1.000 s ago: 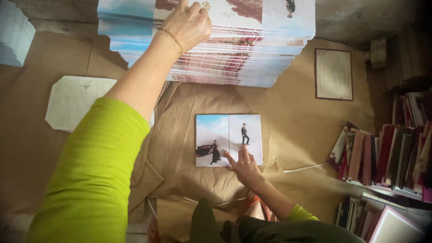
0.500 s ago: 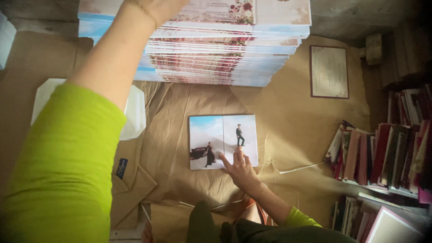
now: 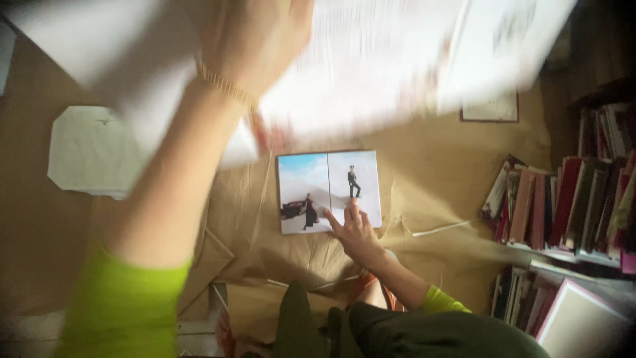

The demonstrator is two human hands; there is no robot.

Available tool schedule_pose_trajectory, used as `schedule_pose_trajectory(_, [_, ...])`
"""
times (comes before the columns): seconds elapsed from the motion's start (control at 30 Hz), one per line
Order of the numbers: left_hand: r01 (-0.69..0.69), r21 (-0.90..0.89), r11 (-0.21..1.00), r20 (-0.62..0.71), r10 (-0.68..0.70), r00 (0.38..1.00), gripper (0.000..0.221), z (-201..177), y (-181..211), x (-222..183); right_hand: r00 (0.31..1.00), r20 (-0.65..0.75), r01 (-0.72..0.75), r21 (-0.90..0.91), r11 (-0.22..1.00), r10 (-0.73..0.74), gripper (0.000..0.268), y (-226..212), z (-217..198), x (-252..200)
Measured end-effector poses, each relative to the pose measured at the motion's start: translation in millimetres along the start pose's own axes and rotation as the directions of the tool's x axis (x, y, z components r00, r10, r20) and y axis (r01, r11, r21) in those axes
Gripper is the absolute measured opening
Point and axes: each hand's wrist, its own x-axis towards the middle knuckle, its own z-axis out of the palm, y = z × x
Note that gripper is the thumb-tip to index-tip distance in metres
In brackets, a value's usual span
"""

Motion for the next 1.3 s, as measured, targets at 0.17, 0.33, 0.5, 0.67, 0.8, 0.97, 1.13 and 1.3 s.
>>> schedule_pose_trajectory(0.17, [-0.061, -0.364, 0.929, 0.023, 0.075, 0.997, 0.031, 108, -43, -94, 1.0, -0.006, 0.015, 0.087, 0.996, -0.014, 0.051, 4, 31, -11])
schedule_pose_trajectory(0.33, [0.336, -0.263, 0.904, 0.345, -0.237, 0.908, 0.026, 199, -79, -172, 0.981, 0.134, -0.183, 0.411, 0.893, 0.139, 0.03, 19, 51, -36])
schedule_pose_trajectory(0.5, [0.432, -0.161, 0.887, 0.514, -0.298, 0.804, 0.037, 248, -100, -197, 0.818, 0.052, -0.306, 0.882, 0.357, 0.573, 0.036, 40, 62, -76])
schedule_pose_trajectory(0.67, [0.441, -0.106, 0.891, 0.552, -0.317, 0.772, 0.038, 264, -103, -207, 0.643, 0.353, 0.218, 0.766, -0.605, 0.68, 0.06, 68, -3, -85])
schedule_pose_trajectory(0.8, [0.439, -0.058, 0.897, 0.513, -0.35, 0.784, 0.038, 262, -93, -204, 0.697, 0.098, 0.114, 0.963, -0.244, 0.711, 0.059, 39, -41, -72])
schedule_pose_trajectory(0.97, [0.408, 0.049, 0.911, 0.447, -0.386, 0.807, 0.047, 276, -94, -209, 0.974, -0.126, -0.006, 0.818, 0.575, 0.19, 0.059, -1, -38, -28])
schedule_pose_trajectory(1.13, [0.297, 0.088, 0.951, 0.031, -0.301, 0.953, 0.048, 275, -99, -238, 0.996, -0.091, 0.011, 0.275, 0.961, 0.014, 0.065, 3, 14, -6])
schedule_pose_trajectory(1.3, [0.629, 0.231, 0.742, -0.424, -0.505, 0.752, 0.064, 267, -193, -351, 0.999, -0.052, 0.02, 0.232, 0.972, -0.008, 0.069, 0, 34, -4])
